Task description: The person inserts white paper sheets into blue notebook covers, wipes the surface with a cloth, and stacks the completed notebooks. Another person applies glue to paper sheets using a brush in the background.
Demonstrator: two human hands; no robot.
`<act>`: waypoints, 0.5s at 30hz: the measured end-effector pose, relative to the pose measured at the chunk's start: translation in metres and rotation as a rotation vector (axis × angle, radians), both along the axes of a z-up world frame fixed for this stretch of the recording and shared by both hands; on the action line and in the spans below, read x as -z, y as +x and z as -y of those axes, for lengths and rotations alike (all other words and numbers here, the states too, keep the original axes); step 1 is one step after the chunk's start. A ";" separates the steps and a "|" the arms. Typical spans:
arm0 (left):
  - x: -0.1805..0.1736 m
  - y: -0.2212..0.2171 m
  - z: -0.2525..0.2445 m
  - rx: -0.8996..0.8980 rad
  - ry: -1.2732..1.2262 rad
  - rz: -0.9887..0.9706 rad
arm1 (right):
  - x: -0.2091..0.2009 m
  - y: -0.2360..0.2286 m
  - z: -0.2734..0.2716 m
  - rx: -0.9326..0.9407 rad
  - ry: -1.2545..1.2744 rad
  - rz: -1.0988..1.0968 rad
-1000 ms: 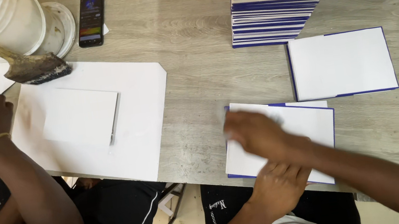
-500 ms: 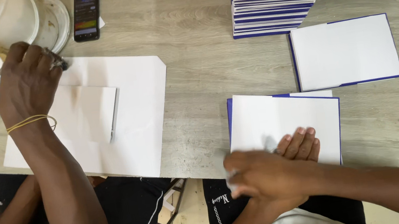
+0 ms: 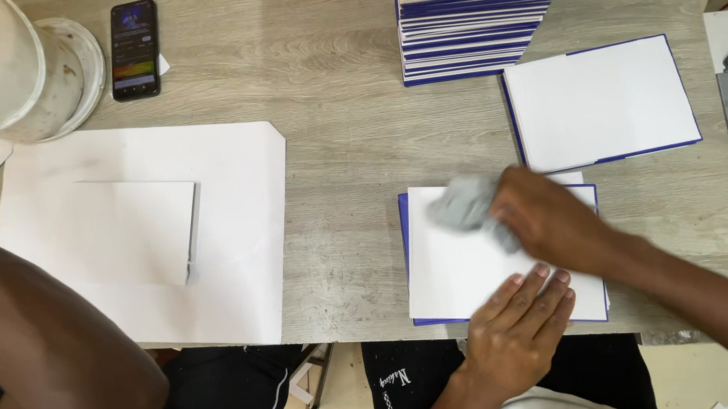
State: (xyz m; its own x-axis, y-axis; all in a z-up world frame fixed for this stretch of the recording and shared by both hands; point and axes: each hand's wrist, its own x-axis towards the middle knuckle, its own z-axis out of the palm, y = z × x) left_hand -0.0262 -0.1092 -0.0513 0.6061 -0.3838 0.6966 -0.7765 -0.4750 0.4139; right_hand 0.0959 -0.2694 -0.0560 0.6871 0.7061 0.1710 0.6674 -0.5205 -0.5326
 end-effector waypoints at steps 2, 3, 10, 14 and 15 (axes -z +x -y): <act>0.008 -0.001 0.002 -0.050 -0.015 0.091 | -0.010 0.013 0.032 0.501 -0.216 -0.072; 0.002 0.001 0.001 -0.053 -0.018 0.091 | -0.004 0.002 0.030 0.499 -0.218 -0.071; -0.015 0.004 -0.006 0.043 -0.126 0.000 | -0.003 0.004 -0.014 0.310 -0.234 0.315; -0.012 0.006 -0.008 0.088 -0.137 0.001 | -0.002 0.041 -0.072 0.266 -0.178 0.271; -0.010 0.005 -0.006 0.057 -0.139 0.000 | 0.002 0.048 -0.083 0.235 -0.176 0.270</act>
